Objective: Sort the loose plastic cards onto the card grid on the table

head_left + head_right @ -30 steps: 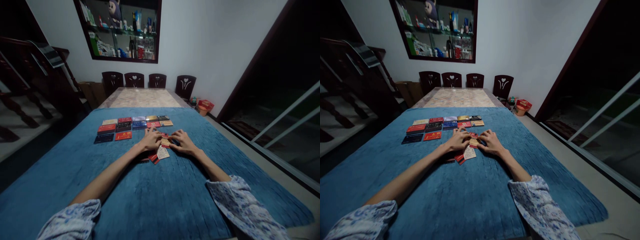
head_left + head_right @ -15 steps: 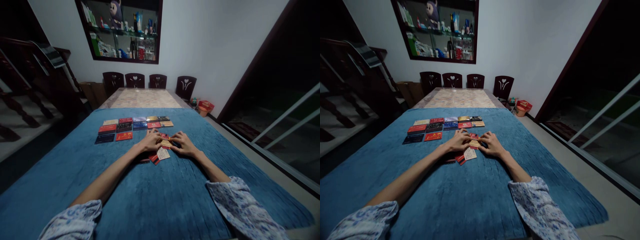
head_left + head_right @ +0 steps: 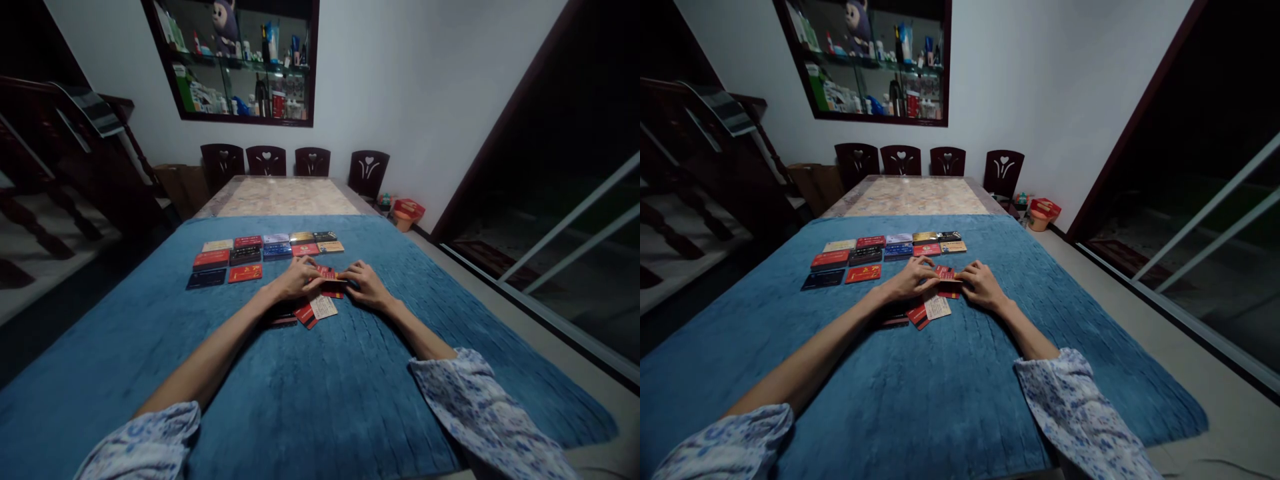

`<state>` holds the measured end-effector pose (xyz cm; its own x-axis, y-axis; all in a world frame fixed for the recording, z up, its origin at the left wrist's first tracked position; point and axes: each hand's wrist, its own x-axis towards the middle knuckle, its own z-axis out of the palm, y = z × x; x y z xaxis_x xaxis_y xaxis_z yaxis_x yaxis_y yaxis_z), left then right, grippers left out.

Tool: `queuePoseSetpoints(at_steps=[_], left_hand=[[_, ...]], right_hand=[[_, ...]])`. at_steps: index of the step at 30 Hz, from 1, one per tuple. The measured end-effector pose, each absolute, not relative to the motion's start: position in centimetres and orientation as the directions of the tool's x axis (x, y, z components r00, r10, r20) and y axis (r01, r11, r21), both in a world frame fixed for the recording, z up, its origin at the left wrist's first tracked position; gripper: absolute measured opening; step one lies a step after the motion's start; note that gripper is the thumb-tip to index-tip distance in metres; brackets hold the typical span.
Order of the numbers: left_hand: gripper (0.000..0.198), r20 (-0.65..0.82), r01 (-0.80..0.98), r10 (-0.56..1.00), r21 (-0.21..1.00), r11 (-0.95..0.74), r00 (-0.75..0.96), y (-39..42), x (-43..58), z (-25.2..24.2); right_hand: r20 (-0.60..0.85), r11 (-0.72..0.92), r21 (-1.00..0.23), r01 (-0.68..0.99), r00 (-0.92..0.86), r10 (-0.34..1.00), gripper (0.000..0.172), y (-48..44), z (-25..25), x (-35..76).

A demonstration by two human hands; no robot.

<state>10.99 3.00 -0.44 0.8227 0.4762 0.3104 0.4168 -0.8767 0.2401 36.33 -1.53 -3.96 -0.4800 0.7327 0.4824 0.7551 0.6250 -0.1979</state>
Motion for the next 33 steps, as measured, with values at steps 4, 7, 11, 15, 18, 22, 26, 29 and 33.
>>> queuePoseSetpoints(at_steps=[4,7,11,15,18,22,26,29,33], left_hand=[[0.032,0.354,0.435,0.521,0.297,-0.850,0.777,3.5,11.3,-1.0],[0.032,0.403,0.454,0.555,0.324,-0.830,0.728,3.8,11.5,-1.4],[0.030,0.428,0.452,0.558,0.329,-0.829,0.711,3.8,11.6,-1.6],[0.030,0.430,0.454,0.568,0.345,-0.821,0.702,3.6,11.6,-1.6],[0.028,0.435,0.453,0.573,0.355,-0.818,0.694,3.7,11.7,-1.5],[0.022,0.447,0.436,0.579,0.388,-0.812,0.682,3.9,11.6,-1.5],[0.029,0.444,0.441,0.592,0.403,-0.802,0.673,3.8,11.5,-1.3],[0.032,0.446,0.445,0.598,0.405,-0.799,0.666,3.8,11.5,-1.3],[0.025,0.442,0.426,0.571,0.389,-0.817,0.692,3.8,11.6,-1.5]], right_hand=[[0.478,0.573,-0.206,0.793,-0.429,0.766,0.027,-1.3,-4.1,36.2],[0.474,0.552,-0.226,0.803,-0.404,0.782,0.025,-1.1,-4.2,36.0],[0.462,0.531,-0.243,0.812,-0.385,0.799,0.024,-0.8,-4.4,35.9],[0.451,0.523,-0.250,0.815,-0.380,0.807,0.024,-0.6,-4.6,36.0],[0.464,0.530,-0.263,0.806,-0.375,0.802,0.023,-0.5,-4.6,35.9],[0.526,0.535,-0.311,0.786,-0.327,0.785,0.019,-0.6,-4.4,35.7],[0.618,0.563,-0.391,0.728,-0.246,0.746,0.018,-0.9,-3.8,35.4],[0.652,0.572,-0.407,0.712,-0.211,0.728,0.018,-1.0,-3.4,35.2],[0.676,0.569,-0.385,0.726,-0.197,0.709,0.021,-0.9,-3.5,35.1]])
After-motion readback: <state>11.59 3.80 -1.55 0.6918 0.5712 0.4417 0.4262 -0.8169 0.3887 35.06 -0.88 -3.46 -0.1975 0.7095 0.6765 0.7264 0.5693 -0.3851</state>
